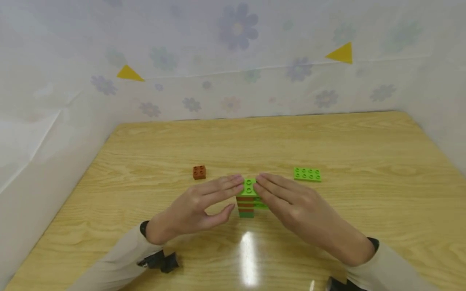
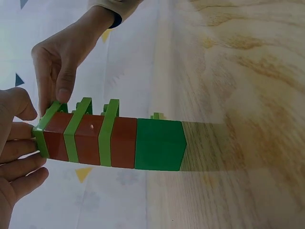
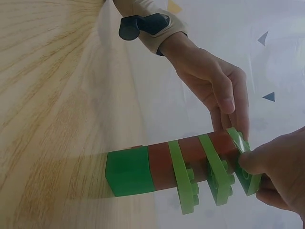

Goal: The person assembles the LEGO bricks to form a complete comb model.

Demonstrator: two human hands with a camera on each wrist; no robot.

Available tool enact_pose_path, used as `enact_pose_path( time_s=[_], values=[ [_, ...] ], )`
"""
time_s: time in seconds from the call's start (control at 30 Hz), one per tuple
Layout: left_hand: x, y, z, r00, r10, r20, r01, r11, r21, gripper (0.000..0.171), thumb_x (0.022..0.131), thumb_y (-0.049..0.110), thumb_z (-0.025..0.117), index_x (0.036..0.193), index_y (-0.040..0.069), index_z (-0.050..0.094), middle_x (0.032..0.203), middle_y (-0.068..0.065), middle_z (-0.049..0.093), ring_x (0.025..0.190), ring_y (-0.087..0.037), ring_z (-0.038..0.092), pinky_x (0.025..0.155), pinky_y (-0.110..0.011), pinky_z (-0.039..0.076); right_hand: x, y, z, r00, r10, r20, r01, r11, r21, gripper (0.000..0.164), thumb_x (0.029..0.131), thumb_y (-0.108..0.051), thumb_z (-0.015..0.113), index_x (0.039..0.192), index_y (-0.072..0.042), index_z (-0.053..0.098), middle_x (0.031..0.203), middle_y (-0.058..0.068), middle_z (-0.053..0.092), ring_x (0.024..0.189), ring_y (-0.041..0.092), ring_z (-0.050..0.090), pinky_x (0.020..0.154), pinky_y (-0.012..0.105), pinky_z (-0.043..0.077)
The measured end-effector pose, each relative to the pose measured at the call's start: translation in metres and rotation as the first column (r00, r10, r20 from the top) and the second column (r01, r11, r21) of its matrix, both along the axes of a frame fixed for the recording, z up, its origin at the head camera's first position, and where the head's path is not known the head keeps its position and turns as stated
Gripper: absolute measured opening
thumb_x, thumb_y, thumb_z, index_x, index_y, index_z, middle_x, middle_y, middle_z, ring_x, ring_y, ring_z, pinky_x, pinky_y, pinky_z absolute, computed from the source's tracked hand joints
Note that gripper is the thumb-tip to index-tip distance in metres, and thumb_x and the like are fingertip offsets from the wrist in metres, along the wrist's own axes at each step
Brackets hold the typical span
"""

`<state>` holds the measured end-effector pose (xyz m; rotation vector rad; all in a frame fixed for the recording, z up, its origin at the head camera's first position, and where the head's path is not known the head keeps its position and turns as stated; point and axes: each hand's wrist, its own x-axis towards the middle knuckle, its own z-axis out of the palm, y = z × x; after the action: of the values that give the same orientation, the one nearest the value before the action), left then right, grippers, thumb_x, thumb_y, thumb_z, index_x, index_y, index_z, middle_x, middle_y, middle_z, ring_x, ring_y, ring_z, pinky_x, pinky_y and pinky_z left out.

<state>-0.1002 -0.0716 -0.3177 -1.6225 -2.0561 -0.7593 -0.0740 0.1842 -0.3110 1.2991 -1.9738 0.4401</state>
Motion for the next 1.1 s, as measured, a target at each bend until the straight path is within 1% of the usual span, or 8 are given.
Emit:
enact_pose_path(
  time_s=[0.13, 0.27, 0.33, 0.47, 0.53, 0.67, 0.87, 1.1],
  values=[
    [-0.001, -0.004, 0.001, 0.998, 0.014, 0.068, -0.015, 1.0, 0.015, 0.044, 0.089, 0.007, 0.066, 0.129, -0.008, 0.056, 0.132, -0.021, 0.056, 0.124, -0.025, 0.054, 0.103, -0.024, 0.042, 0.0, 0.001, -0.001, 1.0, 0.014, 0.006, -0.014, 1.0, -0.01, 0.037, 0.107, -0.014, 0.036, 0.121, 0.004, 0.065, 0.12, 0.019, 0.063, 0.132, 0.017, 0.045, 0.108, 0.022, 0.034],
    [-0.01, -0.019, 0.003, 0.965, 0.159, 0.209, -0.15, 0.987, -0.059, 0.046, 0.093, 0.013, 0.065, 0.134, -0.005, 0.053, 0.135, -0.02, 0.054, 0.127, -0.027, 0.051, 0.103, -0.031, 0.044, 0.0, 0.0, -0.001, 1.0, 0.027, 0.004, -0.027, 1.0, -0.012, 0.036, 0.107, -0.012, 0.036, 0.123, 0.005, 0.063, 0.121, 0.02, 0.062, 0.131, 0.019, 0.045, 0.109, 0.023, 0.034],
    [-0.02, -0.029, 0.001, 0.913, 0.293, 0.283, -0.25, 0.952, -0.177, 0.047, 0.094, 0.017, 0.065, 0.135, -0.004, 0.053, 0.137, -0.02, 0.053, 0.127, -0.029, 0.051, 0.102, -0.036, 0.045, 0.0, -0.001, -0.001, 1.0, 0.031, 0.004, -0.031, 0.999, -0.01, 0.036, 0.106, -0.011, 0.036, 0.122, 0.006, 0.063, 0.121, 0.021, 0.062, 0.132, 0.02, 0.045, 0.109, 0.024, 0.034],
    [-0.04, -0.047, -0.009, 0.782, 0.523, 0.339, -0.359, 0.823, -0.441, 0.053, 0.095, 0.023, 0.065, 0.137, -0.007, 0.049, 0.14, -0.023, 0.048, 0.131, -0.033, 0.045, 0.104, -0.042, 0.043, 0.0, -0.001, -0.002, 0.999, 0.039, 0.007, -0.039, 0.999, -0.008, 0.036, 0.106, -0.01, 0.036, 0.122, 0.007, 0.063, 0.121, 0.022, 0.062, 0.132, 0.02, 0.044, 0.11, 0.025, 0.034],
    [-0.048, -0.053, -0.016, 0.749, 0.575, 0.328, -0.374, 0.777, -0.506, 0.053, 0.094, 0.023, 0.065, 0.135, -0.008, 0.05, 0.139, -0.024, 0.048, 0.133, -0.035, 0.043, 0.105, -0.044, 0.042, 0.0, -0.001, -0.003, 0.999, 0.04, 0.008, -0.04, 0.999, -0.006, 0.036, 0.106, -0.01, 0.035, 0.123, 0.007, 0.062, 0.121, 0.023, 0.062, 0.133, 0.021, 0.044, 0.11, 0.025, 0.033],
    [-0.059, -0.059, -0.029, 0.753, 0.586, 0.299, -0.387, 0.761, -0.52, 0.036, 0.094, 0.02, 0.066, 0.119, -0.005, 0.061, 0.123, -0.021, 0.061, 0.12, -0.034, 0.056, 0.097, -0.041, 0.049, -0.001, -0.003, -0.004, 1.0, 0.03, 0.001, -0.03, 1.0, -0.005, 0.037, 0.107, -0.011, 0.036, 0.12, 0.007, 0.064, 0.119, 0.022, 0.064, 0.132, 0.02, 0.045, 0.11, 0.025, 0.033],
    [-0.065, -0.062, -0.037, 0.768, 0.553, 0.322, -0.378, 0.798, -0.468, 0.007, 0.092, 0.01, 0.067, 0.095, 0.005, 0.062, 0.088, -0.003, 0.064, 0.075, -0.013, 0.061, 0.064, -0.026, 0.052, -0.001, -0.006, -0.004, 0.999, 0.0, -0.039, 0.0, 1.0, 0.0, 0.039, 0.106, -0.016, 0.039, 0.11, 0.008, 0.07, 0.116, 0.021, 0.066, 0.128, 0.02, 0.048, 0.11, 0.024, 0.032],
    [-0.065, -0.064, -0.038, 0.773, 0.531, 0.347, -0.374, 0.823, -0.427, 0.003, 0.092, 0.004, 0.065, 0.092, 0.001, 0.066, 0.086, -0.007, 0.07, 0.076, -0.015, 0.067, 0.063, -0.021, 0.054, 0.0, -0.009, -0.003, 0.998, 0.005, -0.06, -0.005, 1.0, 0.002, 0.037, 0.105, -0.019, 0.043, 0.126, 0.007, 0.06, 0.13, 0.02, 0.056, 0.133, 0.023, 0.044, 0.112, 0.033, 0.032]
  ],
)
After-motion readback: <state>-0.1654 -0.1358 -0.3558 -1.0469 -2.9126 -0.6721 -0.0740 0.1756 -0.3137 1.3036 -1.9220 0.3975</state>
